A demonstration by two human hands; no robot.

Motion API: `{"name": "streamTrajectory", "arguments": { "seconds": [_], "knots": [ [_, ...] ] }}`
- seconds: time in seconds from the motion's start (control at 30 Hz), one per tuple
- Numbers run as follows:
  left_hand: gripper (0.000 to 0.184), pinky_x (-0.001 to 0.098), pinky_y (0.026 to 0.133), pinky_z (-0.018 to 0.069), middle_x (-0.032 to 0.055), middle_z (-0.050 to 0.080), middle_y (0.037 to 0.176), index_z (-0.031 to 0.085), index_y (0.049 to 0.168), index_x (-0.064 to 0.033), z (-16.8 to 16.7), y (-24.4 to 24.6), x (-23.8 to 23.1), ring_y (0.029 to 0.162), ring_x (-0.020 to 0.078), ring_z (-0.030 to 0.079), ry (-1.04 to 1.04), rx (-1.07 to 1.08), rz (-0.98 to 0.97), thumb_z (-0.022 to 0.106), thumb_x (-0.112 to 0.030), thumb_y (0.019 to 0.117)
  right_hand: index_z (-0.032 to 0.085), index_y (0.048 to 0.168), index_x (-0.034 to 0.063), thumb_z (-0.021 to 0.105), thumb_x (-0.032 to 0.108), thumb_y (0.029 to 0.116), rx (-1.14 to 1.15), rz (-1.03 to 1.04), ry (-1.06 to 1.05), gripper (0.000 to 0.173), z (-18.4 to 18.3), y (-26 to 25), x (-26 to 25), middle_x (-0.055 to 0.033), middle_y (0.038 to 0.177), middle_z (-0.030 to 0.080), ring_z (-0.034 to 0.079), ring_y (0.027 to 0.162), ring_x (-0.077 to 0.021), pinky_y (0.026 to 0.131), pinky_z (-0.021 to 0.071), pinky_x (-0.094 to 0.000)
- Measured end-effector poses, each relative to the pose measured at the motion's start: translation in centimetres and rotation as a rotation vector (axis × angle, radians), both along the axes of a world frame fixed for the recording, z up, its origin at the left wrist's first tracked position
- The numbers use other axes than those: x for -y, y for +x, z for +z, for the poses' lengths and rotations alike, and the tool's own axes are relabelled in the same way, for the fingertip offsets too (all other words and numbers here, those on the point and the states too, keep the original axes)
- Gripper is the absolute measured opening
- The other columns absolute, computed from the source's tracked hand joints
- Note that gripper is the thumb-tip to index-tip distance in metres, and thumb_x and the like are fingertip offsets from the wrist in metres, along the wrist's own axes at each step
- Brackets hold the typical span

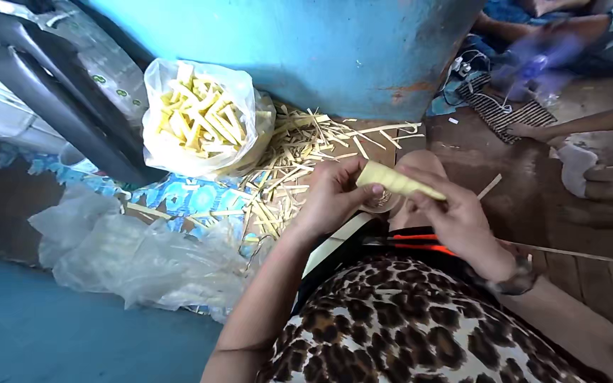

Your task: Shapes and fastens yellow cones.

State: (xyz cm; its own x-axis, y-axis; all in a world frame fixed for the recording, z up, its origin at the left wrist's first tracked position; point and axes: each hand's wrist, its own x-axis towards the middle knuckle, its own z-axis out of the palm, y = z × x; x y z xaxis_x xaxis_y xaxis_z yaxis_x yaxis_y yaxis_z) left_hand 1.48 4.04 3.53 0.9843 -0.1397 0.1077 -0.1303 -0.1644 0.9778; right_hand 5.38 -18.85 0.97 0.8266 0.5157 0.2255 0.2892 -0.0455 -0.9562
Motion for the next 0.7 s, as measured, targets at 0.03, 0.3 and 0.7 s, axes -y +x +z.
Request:
{"name": "streamTrajectory", "arguments": {
  "seconds": [0.03,0.3,0.7],
  "knots": [
    [0.017,0.0289,0.069,0.0603,0.0066,0.072,0.096,0.069,0.111,-0.0018,-0.3,0.0,0.1,0.077,0.0116,0.069,0.038,0.016,0.019,0.07,-0.003,0.0932,0.063,0.136,0.0128,0.04,0.016,0.1099,-0.381,0.07,0.095,0.035,0.5,0.5,0.4,0.0024,0.09,0.073,0.065,0.069,-0.0007,0.063,0.0546,-0.0148],
    [0.02,0.0291,0.067,0.0618,0.0077,0.071,0.094,0.066,0.113,-0.0019,-1.5,-0.4,1.1,0.074,0.0133,0.07,0.02,0.004,0.107,0.071,-0.001,0.0935,0.066,0.133,0.0097,0.053,0.023,0.1062,-0.089,-0.02,-0.056,0.033,-1.7,0.4,2.0,0.0029,0.102,0.073,0.07,0.083,-0.003,0.074,0.0607,-0.0219],
    [0.019,0.0254,0.063,0.0592,0.0071,0.071,0.084,0.065,0.111,-0.0009,-2.0,-0.8,1.1,0.067,0.0108,0.067,-0.012,-0.087,0.006,0.069,0.002,0.0932,0.065,0.131,0.0083,0.047,0.018,0.1078,-0.264,-0.011,-0.054,0.031,-2.6,-0.6,3.4,0.0022,0.095,0.074,0.069,0.076,-0.0028,0.068,0.059,-0.019]
  ]
}}
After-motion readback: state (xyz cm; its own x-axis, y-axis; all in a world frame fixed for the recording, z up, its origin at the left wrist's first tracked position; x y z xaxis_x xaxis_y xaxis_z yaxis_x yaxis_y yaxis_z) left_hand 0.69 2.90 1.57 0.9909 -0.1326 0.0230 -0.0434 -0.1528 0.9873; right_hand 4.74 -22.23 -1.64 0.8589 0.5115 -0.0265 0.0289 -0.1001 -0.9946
